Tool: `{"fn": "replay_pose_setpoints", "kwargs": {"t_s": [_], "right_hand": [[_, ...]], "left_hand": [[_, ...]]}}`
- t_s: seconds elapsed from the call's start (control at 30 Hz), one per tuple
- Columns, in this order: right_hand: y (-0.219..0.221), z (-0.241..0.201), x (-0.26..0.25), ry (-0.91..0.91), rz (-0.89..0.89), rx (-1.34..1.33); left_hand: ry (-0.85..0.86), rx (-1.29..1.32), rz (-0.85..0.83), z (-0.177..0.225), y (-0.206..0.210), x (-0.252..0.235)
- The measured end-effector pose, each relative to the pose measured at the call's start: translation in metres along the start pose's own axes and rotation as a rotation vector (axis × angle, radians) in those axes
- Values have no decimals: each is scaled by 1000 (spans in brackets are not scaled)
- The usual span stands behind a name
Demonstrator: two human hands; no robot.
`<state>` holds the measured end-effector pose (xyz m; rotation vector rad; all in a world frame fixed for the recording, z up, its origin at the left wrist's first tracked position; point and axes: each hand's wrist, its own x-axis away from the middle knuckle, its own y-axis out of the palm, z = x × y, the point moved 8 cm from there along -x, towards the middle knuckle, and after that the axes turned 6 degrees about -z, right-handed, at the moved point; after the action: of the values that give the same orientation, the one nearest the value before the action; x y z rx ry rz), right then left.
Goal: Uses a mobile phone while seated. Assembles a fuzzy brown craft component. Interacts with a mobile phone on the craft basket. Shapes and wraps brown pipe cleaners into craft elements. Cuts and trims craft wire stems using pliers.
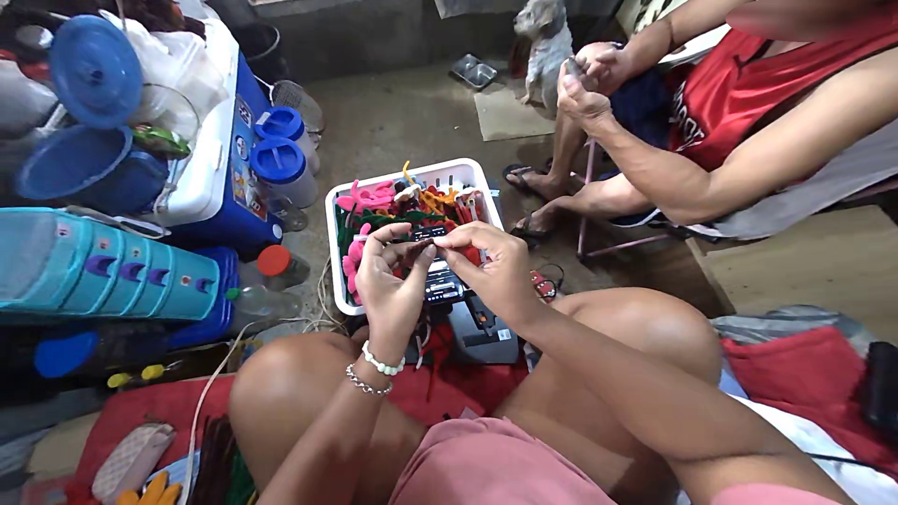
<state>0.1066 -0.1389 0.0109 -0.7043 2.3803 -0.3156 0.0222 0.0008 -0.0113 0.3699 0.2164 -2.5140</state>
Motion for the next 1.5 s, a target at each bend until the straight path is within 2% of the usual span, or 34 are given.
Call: {"fn": "replay_pose_setpoints", "kwargs": {"t_s": [0.17,0.27,0.33,0.4,0.5,0.57,0.63,0.73,0.93,1.23,1.5], "right_hand": [[7,-2,9,38,55,-126],[10,3,9,91,34,-218],[10,10,5,151,5,-233],[7,15,1,204,-20,-220],[-3,15,-6,205,-48,-135],[-10,13,-8,198,-56,-101],[-13,11,-8,194,-75,-99],[-12,10,-8,182,-99,-108],[-8,6,-6,151,-71,-141],[0,2,-3,71,-28,-159],[8,8,-4,128,-101,-279]], "left_hand": [[-59,20,42,-5,0,2],[-217,170,51,-16,3,3],[-300,265,25,-22,7,2],[-311,290,-49,-20,10,-2],[-175,158,-218,-6,10,-11],[-33,12,-258,2,4,-14],[39,-69,-260,8,2,-15],[21,-48,-233,7,3,-12],[-142,224,-113,-4,8,-4],[-162,356,37,-8,8,5],[47,154,14,2,1,5]]}}
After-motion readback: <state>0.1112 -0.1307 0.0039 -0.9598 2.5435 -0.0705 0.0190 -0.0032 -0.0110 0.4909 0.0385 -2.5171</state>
